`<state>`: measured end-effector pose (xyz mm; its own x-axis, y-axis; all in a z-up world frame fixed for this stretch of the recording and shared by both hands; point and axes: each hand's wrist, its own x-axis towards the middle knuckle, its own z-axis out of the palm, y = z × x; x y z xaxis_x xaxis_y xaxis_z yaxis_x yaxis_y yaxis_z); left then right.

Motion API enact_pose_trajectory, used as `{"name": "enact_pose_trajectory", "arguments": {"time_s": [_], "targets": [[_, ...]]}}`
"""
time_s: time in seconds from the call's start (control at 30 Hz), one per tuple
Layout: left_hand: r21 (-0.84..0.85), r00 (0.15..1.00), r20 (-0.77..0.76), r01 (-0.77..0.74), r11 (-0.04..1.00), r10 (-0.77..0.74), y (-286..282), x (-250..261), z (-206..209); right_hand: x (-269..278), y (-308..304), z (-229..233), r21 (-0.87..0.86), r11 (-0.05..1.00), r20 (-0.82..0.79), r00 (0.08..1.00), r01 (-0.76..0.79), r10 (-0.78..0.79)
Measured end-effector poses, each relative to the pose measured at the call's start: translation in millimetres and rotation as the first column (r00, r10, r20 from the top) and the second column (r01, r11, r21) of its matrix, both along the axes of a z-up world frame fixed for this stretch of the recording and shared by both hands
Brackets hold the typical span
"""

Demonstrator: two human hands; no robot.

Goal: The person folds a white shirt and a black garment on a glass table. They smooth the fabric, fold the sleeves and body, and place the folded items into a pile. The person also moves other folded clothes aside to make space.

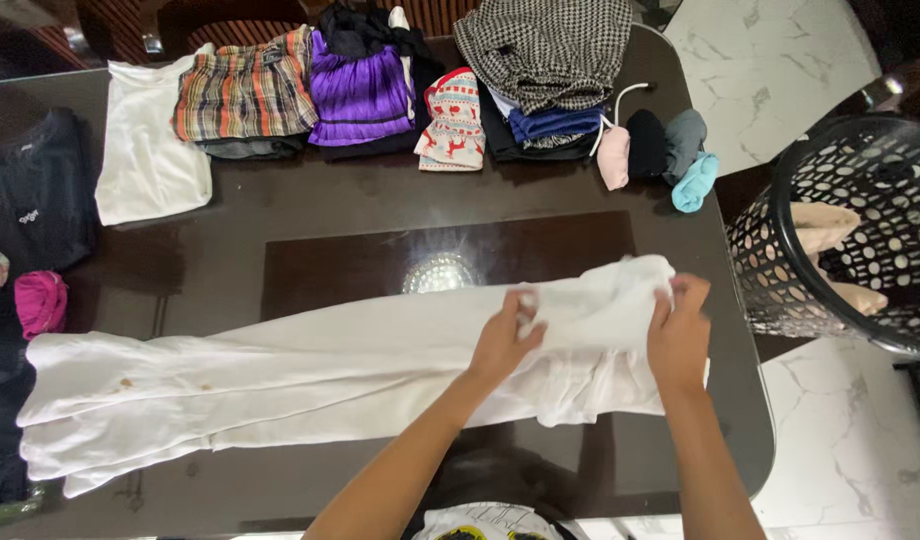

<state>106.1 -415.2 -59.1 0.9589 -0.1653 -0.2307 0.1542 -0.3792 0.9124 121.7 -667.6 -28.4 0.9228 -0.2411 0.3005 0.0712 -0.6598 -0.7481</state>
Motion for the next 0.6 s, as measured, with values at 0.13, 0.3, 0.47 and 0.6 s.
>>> {"name": "enact_pose_trajectory", "arguments": {"time_s": [0.13, 0.3, 0.47, 0.6], "targets": [[0.092, 0.963, 0.215, 0.146, 0.985, -0.163, 5, -38, 4, -28, -1, -12, -0.154, 0.983, -0.369, 0.929, -0.099, 0.035], [0.29, 0.933, 0.304, 0.103, 0.951, -0.194, -2, -57, -7, -46, -12, -32, -0.158, 0.983, -0.025, 0.995, -0.095, 0.092], [0.617, 0.896, 0.295, 0.085, 0.782, -0.33, -3, -70, -22, -47, -8, -52, -0.778, 0.627, -0.057, 0.989, 0.043, -0.139], [0.754, 0.809, 0.372, 0.024, 0.656, -0.456, 18, -91, -41, -65, -5, -81, -0.888, 0.446, -0.06, 0.931, 0.115, -0.36]]}}
